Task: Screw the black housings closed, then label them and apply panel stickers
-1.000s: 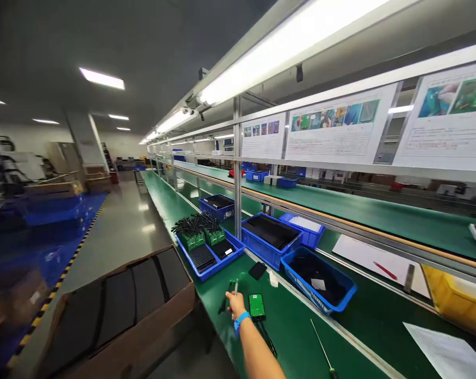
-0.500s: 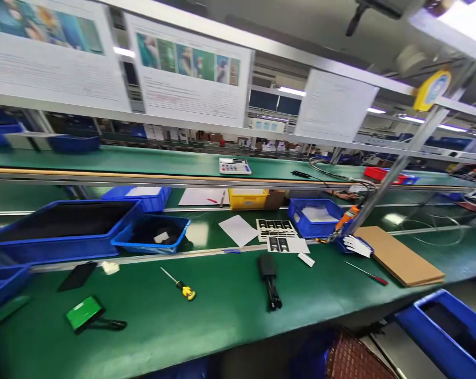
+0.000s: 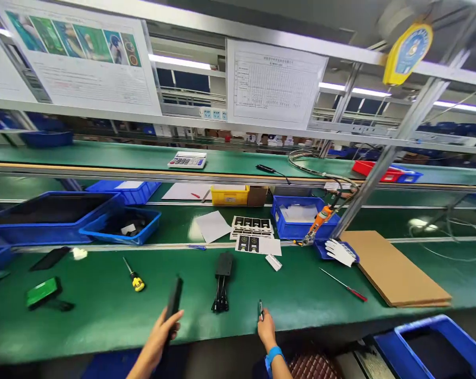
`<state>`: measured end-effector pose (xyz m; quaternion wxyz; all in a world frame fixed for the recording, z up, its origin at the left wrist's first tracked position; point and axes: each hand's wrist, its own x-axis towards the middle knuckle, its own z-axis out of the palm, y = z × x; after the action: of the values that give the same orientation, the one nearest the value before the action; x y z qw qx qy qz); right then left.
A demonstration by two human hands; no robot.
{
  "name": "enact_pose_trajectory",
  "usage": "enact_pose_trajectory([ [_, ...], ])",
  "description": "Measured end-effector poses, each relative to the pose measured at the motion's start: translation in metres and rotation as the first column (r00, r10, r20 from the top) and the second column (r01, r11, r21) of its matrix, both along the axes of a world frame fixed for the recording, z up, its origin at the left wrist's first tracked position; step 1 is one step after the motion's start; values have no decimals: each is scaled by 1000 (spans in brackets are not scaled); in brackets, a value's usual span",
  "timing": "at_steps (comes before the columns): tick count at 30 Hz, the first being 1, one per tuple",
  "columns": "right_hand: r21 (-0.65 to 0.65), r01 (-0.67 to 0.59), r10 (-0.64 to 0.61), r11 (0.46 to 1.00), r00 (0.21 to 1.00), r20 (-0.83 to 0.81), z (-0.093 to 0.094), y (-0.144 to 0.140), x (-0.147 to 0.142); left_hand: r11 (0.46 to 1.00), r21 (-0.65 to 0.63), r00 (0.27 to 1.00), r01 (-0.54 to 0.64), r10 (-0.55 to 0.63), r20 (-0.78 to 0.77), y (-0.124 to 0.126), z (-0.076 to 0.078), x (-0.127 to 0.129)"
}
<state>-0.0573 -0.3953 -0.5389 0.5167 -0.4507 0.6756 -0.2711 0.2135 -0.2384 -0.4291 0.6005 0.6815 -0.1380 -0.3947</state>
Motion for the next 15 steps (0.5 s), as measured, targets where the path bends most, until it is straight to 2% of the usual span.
enact_pose_trajectory([
  [2, 12, -33, 32, 999, 998, 47, -4, -9, 5, 999, 38, 1000, 1, -1, 10, -19, -8, -29],
  [4, 25, -50, 48, 998, 994, 95, -7, -14, 8, 997, 79, 999, -5, 2, 40, -32, -12, -39],
  [8, 70, -33, 21, 997, 986, 167, -13, -14, 10, 991, 130, 989, 13, -31, 141, -53, -17, -18],
  [11, 109, -36, 11, 993, 975, 221, -10, -10, 17, 990, 131, 971, 60, -89, 222, -76, -22, -6],
  [13, 123, -65, 26, 990, 956, 291, -2, -6, 26, 985, 133, 956, 109, -140, 256, -95, -26, -18],
  [15, 116, -76, 26, 990, 923, 384, 9, -3, 36, 972, 120, 937, 202, -227, 265, -114, -28, -47],
])
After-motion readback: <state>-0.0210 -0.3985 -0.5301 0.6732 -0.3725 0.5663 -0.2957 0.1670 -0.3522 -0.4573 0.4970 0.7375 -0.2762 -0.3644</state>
